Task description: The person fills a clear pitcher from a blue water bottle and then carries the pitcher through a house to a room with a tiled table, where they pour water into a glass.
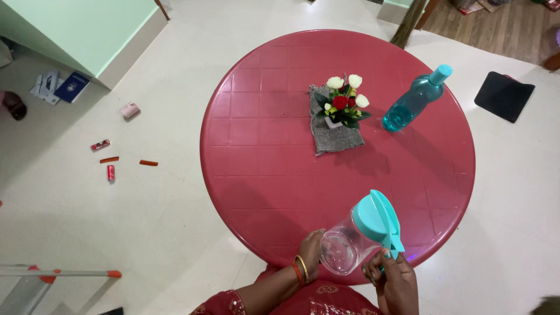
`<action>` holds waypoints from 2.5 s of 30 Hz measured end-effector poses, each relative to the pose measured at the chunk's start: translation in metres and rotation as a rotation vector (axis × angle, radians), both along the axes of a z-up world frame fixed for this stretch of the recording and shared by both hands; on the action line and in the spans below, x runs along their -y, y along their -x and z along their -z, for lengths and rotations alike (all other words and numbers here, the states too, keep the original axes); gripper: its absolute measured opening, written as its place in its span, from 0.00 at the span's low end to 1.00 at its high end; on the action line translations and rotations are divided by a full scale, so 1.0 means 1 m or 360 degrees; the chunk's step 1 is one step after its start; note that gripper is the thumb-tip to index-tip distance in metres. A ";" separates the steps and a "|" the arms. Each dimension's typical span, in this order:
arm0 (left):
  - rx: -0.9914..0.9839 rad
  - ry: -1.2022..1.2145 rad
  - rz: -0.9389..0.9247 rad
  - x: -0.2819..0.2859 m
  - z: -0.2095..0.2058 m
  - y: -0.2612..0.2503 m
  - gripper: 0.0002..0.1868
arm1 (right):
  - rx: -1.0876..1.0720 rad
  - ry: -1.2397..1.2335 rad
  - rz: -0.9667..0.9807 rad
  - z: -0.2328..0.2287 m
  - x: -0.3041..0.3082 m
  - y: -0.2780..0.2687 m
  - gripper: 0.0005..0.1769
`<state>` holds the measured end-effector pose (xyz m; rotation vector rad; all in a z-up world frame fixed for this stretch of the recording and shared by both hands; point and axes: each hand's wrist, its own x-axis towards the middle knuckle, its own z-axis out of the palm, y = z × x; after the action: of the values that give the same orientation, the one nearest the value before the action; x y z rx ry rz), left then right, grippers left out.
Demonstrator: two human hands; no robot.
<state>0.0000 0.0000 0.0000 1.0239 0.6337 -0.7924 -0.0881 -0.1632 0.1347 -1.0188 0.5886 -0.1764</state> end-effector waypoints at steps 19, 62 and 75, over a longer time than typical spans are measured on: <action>-0.0210 0.0136 0.0095 -0.024 -0.004 -0.099 0.25 | -0.0156 0.0187 -0.0157 -0.029 -0.056 -0.152 0.16; -0.0228 0.0259 0.0081 0.043 0.007 -0.190 0.21 | -0.0319 0.0480 -0.0308 -0.022 0.031 -0.314 0.14; -0.0139 0.0444 0.0098 0.050 0.035 -0.192 0.22 | -0.0429 0.0537 -0.0384 -0.009 0.050 -0.344 0.14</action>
<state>0.1924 -0.0499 -0.0352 0.7598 0.5495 -0.9548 0.2562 -0.2133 0.1437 -1.4453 0.6875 0.0804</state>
